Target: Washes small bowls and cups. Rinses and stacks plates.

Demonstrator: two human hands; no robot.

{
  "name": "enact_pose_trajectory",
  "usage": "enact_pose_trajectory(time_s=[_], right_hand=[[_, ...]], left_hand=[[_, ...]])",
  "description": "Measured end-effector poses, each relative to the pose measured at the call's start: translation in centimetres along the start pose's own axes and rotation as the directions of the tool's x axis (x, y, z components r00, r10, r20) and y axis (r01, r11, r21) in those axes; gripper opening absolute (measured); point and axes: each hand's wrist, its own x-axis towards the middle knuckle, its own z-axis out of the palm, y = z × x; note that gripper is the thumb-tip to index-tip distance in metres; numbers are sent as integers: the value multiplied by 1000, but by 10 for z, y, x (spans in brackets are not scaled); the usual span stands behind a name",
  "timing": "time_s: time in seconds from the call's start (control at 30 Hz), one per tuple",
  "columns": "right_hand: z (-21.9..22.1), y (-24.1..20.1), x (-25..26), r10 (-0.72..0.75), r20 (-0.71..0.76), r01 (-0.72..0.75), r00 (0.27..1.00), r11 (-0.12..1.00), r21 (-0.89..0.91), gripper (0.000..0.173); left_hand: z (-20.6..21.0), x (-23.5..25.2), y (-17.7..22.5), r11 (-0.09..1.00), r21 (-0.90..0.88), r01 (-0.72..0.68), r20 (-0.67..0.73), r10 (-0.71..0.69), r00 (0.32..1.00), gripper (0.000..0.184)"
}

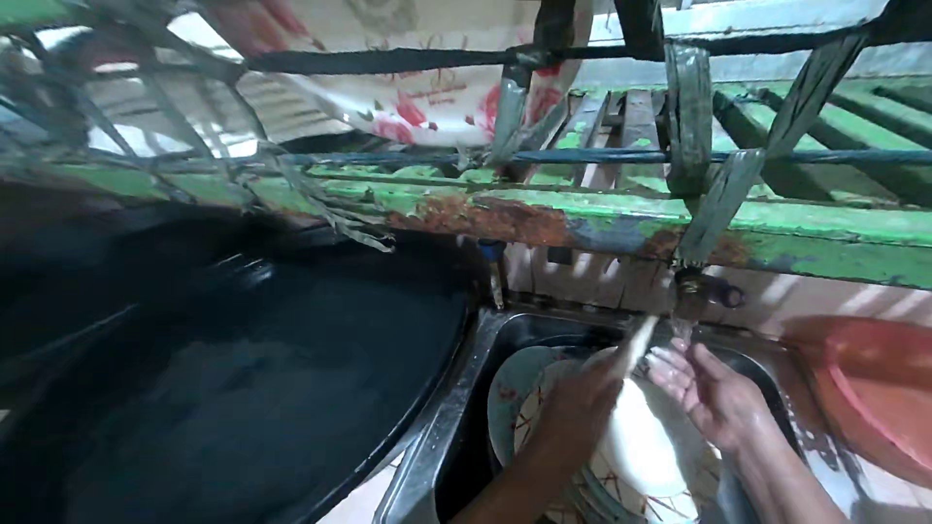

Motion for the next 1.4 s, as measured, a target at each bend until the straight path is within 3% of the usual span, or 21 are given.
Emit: enact_pose_trajectory(time_s=[0.07,0.13,0.23,0.3,0.37,0.43,0.5,0.53,0.63,0.8,0.87,0.9,0.93,0.97,1.03,1.07,1.1,1.17,1.23,1.33,1.4], right_hand=[[17,-2,9,-4,-80,16,997,988,152,22],[37,-9,8,37,-82,-17,996,972,232,17],[52,-19,-2,160,90,-163,983,986,35,23],[43,-25,-5,167,204,-126,965,972,-201,31],[20,-32,-6,-12,121,53,993,936,-347,28],[-19,-33,-4,-279,-44,236,959,878,-418,25],[-61,-28,-3,-424,-189,298,886,831,-469,25],[-81,-23,-4,-425,-248,268,871,833,-484,29],[-119,-3,-11,-263,-335,44,905,841,-540,38],[-123,37,-12,23,-291,-191,956,803,-564,47],[-117,45,-6,60,-270,-225,961,735,-639,48],[-116,47,-3,72,-260,-234,963,700,-675,48],[-116,47,-2,84,-240,-233,967,667,-708,45],[-117,48,-1,90,-219,-225,972,636,-739,41],[-117,48,2,55,-196,-191,979,585,-789,35],[-118,48,3,13,-200,-172,980,570,-804,37],[-119,48,4,-16,-207,-162,978,566,-808,42],[-121,50,5,-3,-236,-194,972,562,-804,53],[-122,52,3,59,-275,-262,960,543,-798,52],[-126,55,-4,139,-302,-320,943,623,-714,46],[-130,57,-11,147,-277,-296,950,707,-642,45]], left_hand=[[-24,9,0,952,-243,187,-67,-209,976,39],[-25,22,-22,880,-397,260,-39,-299,953,40],[9,35,-47,741,-581,337,120,-332,936,41],[35,40,-42,660,-662,355,200,-301,932,42],[53,47,-24,649,-656,385,257,-287,923,41],[67,56,-15,657,-666,353,283,-216,935,42],[76,66,-12,688,-648,328,262,-203,943,44],[76,70,-14,729,-602,327,248,-219,944,46],[57,67,-23,822,-464,329,231,-247,941,50],[7,19,-26,873,-432,226,-107,-299,948,40],[-15,-14,-14,967,-256,-20,-304,-61,951,32],[-27,-28,-14,972,-52,-228,-389,191,901,28],[-41,-38,-15,899,168,-404,-421,436,796,26],[-58,-45,-13,795,357,-490,-405,605,686,26],[-92,-55,-7,634,618,-465,-363,755,546,26],[-107,-56,-7,593,708,-383,-360,770,527,26],[-120,-55,-7,585,764,-273,-374,745,552,29],[-138,-44,-12,612,786,-86,-413,623,664,32],[-138,-27,-16,649,760,38,-431,461,776,37],[-84,4,-28,636,768,-74,-231,383,894,55],[-21,24,-47,677,719,-159,56,171,984,63]])
